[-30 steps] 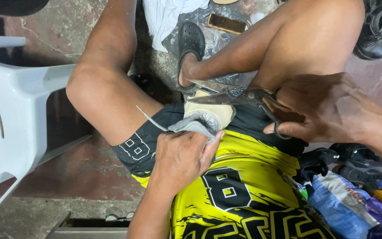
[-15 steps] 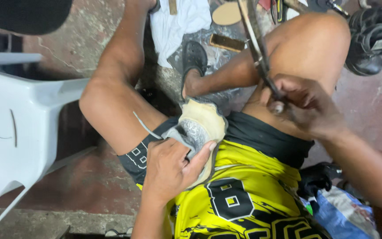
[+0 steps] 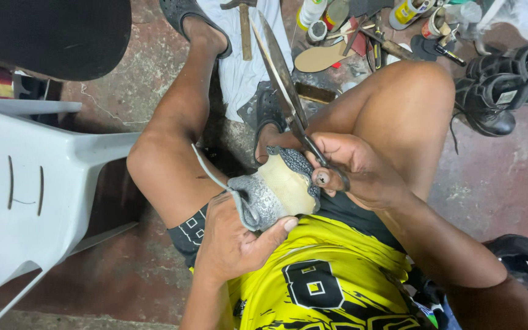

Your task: The person cuts around the edge of a sneaker's sole with scissors and then uses a large curved knife to pry and cut the sole away from the upper.

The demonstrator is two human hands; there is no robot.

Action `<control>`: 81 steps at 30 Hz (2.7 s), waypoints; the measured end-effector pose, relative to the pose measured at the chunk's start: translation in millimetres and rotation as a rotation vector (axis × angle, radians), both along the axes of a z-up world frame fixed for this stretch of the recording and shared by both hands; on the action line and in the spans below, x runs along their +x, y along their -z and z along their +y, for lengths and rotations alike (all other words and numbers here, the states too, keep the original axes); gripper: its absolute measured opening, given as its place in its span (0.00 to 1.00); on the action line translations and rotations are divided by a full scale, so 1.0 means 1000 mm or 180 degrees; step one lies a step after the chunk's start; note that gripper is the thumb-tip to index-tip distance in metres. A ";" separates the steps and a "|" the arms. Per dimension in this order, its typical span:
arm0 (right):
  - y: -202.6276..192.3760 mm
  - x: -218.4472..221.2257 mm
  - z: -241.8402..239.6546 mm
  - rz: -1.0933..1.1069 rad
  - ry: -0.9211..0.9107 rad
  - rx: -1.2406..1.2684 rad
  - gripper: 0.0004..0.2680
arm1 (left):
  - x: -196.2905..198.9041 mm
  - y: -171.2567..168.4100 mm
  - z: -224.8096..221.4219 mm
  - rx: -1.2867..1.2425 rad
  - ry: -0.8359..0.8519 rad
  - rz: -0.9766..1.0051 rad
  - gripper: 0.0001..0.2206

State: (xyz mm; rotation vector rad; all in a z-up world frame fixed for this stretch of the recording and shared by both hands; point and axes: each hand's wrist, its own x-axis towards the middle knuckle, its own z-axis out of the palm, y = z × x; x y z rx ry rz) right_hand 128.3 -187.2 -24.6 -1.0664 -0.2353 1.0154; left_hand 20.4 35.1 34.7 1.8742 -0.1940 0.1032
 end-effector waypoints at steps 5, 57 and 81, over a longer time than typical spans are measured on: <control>-0.008 0.003 -0.007 0.0076 -0.0182 0.0095 0.12 | 0.003 0.004 -0.008 0.0025 -0.0094 -0.0105 0.09; 0.029 -0.028 -0.022 -0.0634 0.0870 -0.0531 0.07 | 0.020 0.056 -0.015 0.0024 -0.0344 -0.0018 0.10; 0.030 -0.021 -0.059 -0.0441 0.0758 0.0269 0.19 | -0.008 0.159 -0.015 -0.3986 -0.0971 0.0405 0.21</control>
